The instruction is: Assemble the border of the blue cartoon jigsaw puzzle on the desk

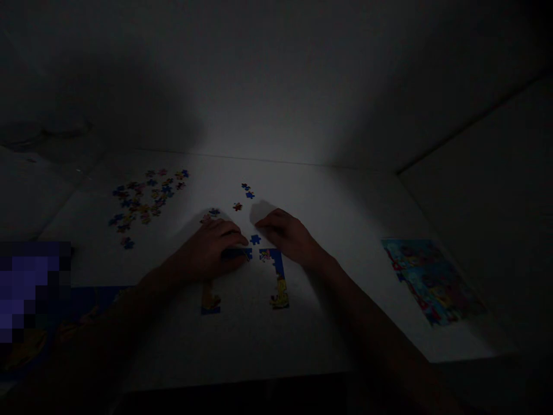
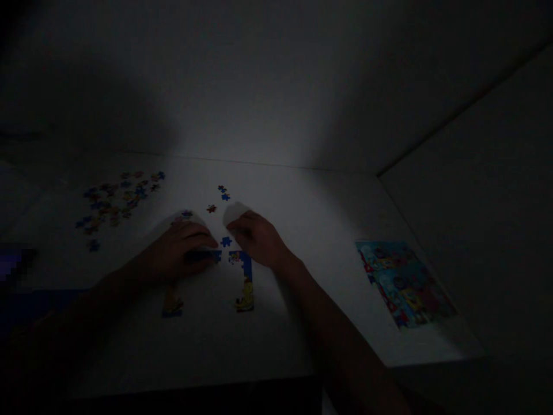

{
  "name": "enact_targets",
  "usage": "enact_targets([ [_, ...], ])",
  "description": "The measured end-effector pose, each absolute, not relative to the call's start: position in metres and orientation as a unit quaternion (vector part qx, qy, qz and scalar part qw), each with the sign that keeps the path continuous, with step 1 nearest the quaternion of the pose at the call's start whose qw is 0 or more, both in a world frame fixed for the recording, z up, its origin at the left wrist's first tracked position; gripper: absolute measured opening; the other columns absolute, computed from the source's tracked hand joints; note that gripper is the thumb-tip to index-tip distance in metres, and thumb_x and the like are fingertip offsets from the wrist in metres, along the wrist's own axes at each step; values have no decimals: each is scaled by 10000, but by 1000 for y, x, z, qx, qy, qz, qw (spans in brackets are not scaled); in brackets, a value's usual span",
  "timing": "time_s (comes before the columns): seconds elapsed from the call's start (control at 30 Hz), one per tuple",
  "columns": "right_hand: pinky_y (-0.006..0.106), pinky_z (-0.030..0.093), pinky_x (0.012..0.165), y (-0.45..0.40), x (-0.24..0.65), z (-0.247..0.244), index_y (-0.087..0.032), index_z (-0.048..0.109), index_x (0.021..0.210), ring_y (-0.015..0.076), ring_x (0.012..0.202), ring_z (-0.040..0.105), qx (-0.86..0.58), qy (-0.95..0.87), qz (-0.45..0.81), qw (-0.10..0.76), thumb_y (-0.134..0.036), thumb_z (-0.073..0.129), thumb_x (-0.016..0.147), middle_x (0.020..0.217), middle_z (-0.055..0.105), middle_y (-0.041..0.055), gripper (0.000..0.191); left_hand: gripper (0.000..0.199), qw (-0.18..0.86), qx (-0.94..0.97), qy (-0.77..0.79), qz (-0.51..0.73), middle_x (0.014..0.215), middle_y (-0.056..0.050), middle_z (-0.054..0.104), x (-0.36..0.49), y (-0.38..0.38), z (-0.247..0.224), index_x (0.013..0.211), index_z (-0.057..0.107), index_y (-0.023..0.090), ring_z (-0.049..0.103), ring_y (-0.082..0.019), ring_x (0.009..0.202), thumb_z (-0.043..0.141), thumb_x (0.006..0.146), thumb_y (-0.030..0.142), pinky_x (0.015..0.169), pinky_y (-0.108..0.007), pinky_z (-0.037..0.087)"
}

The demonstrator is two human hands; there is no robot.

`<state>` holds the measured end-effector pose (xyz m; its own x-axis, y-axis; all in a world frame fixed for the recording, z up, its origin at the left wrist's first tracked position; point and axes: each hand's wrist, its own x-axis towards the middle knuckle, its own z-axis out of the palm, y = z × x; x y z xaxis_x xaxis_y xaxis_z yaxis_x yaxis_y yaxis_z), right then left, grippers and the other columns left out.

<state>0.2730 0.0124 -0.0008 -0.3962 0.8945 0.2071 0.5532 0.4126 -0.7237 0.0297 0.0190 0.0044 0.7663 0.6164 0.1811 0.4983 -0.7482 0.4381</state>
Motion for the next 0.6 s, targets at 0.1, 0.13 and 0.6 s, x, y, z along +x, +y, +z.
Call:
enact_targets([
  [0.1,389,472,899,9,271,2,-178,712,1071,224,994,596,-447,-820,250,257,-135,627,797,1020,651,82,291,216,176,928,290,156,1069,-58,649,30,19,4,1035,670,225,573,-247,1026,615,884,369,960,-446,387],
  [0.13,399,469,903,8,270,2,-186,708,1084,231,997,593,-447,-826,240,247,-170,661,795,1021,650,81,293,206,175,929,287,155,1070,-58,648,30,19,4,1029,670,224,571,-244,1024,614,883,358,956,-441,389],
  [0.6,296,475,711,4,263,7,-191,636,857,144,747,594,-499,-734,378,263,-196,637,803,815,630,12,54,142,195,922,295,158,1058,-43,631,31,17,5,954,687,234,558,-237,1044,638,858,327,979,-425,380],
])
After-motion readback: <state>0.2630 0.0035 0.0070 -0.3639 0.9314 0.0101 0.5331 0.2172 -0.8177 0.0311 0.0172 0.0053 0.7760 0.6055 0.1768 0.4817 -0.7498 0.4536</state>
